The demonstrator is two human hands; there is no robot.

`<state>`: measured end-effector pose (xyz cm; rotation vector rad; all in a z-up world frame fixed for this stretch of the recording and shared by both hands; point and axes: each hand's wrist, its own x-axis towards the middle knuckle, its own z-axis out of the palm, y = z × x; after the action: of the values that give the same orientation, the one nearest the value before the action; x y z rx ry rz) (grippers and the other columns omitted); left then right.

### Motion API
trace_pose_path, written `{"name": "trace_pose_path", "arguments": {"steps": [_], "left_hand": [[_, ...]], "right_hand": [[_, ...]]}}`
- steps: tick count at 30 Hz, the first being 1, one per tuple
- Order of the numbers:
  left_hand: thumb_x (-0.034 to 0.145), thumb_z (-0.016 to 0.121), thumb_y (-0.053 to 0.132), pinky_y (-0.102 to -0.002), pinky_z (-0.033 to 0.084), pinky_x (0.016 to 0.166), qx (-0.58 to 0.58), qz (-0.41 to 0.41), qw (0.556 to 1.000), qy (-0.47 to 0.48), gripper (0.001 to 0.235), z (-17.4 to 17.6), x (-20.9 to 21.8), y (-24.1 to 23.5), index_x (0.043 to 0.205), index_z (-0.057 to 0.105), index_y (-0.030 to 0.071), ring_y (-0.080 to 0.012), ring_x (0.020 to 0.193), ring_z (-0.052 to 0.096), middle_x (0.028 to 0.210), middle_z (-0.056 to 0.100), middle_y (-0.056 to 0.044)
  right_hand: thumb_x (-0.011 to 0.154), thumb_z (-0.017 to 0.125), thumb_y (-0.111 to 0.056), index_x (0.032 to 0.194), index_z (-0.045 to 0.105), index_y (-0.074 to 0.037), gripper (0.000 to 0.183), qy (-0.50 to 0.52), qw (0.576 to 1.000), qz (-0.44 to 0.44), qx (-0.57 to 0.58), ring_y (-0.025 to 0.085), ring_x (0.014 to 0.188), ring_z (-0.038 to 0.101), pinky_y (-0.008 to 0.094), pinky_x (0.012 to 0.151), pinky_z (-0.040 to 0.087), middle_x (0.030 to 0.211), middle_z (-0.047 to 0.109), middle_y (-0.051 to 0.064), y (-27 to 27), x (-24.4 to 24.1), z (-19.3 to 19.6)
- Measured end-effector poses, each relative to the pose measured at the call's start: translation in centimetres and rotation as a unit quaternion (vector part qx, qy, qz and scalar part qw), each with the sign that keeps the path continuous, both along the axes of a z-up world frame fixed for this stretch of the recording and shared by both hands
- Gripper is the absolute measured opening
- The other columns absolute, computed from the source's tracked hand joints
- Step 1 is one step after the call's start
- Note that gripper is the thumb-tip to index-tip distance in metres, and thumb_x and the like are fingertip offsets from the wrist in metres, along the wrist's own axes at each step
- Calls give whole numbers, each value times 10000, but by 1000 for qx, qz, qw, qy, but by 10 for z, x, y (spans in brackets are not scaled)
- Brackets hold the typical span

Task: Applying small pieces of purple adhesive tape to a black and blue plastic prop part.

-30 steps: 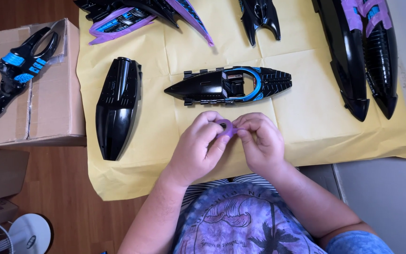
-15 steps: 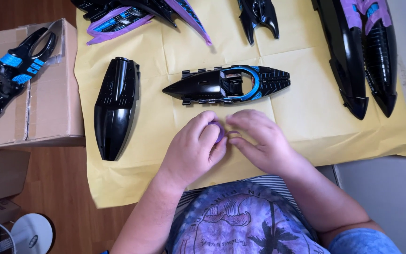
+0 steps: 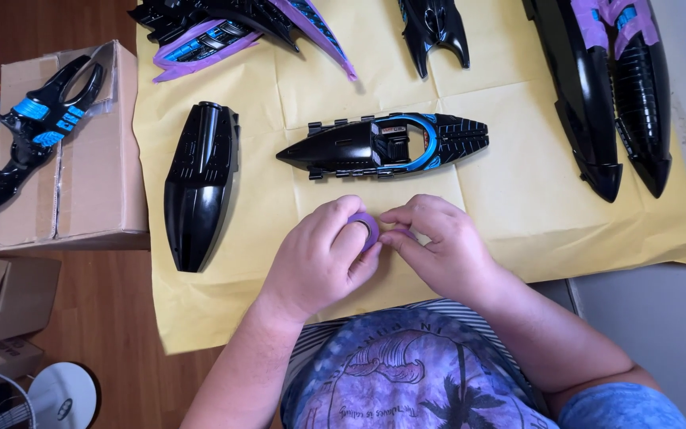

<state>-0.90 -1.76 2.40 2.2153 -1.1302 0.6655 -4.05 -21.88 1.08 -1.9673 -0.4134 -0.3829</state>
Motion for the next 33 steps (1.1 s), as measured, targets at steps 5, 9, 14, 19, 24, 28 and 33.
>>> {"name": "trace_pose_path", "arguments": {"steps": [5,9,14,19,24,28,33], "left_hand": [[974,638,244,-354,581,682,-10,-4,1000,6,240,6,-2,1,815,555,84,-273,786,669,1014,616,-120],[921,683,138,-402,566,619,-118,-11,981,155,219,8,-10,-3,843,492,64,-321,751,653,1002,605,-143],[912,681,116,-391,561,647,-131,84,972,179,224,-4,16,25,809,489,66,-345,832,678,1003,646,-137],[907,764,197,-502,564,771,39,194,974,109,290,-18,56,59,992,528,50,-420,976,678,1089,592,-170],[872,773,193,-505,495,1004,126,206,970,37,378,-4,75,40,1144,586,9,-437,1184,610,1219,588,-226],[979,690,248,-530,433,1102,94,46,986,130,440,12,90,-4,1311,588,-22,-458,1280,563,1326,581,-266],[849,775,400,-537,305,1199,218,23,934,282,810,24,107,-32,1501,442,54,-400,1426,445,1490,500,-220]], "right_hand": [[840,796,-7,898,759,-25,71,-16,1000,22,15,283,681,640,390,674,542,725,638,81,2,1,10],[902,724,2,810,729,-18,95,-336,935,25,-110,278,668,637,475,755,580,734,597,98,3,9,10],[998,553,-74,891,711,-35,194,-389,898,163,-125,318,781,670,533,797,603,840,618,130,-9,-5,9],[894,550,132,978,676,83,159,-212,971,84,69,448,898,668,636,876,545,965,659,243,-33,6,-17],[992,588,174,1154,647,82,195,-80,955,-149,243,241,1001,657,385,927,511,1010,648,158,-75,20,-61],[1009,612,133,1239,628,64,241,-59,925,-164,338,169,981,685,327,946,558,1001,672,109,-86,29,-74],[977,618,153,1342,584,64,377,-42,913,-155,375,181,961,693,317,936,562,959,659,117,-82,31,-64]]}}
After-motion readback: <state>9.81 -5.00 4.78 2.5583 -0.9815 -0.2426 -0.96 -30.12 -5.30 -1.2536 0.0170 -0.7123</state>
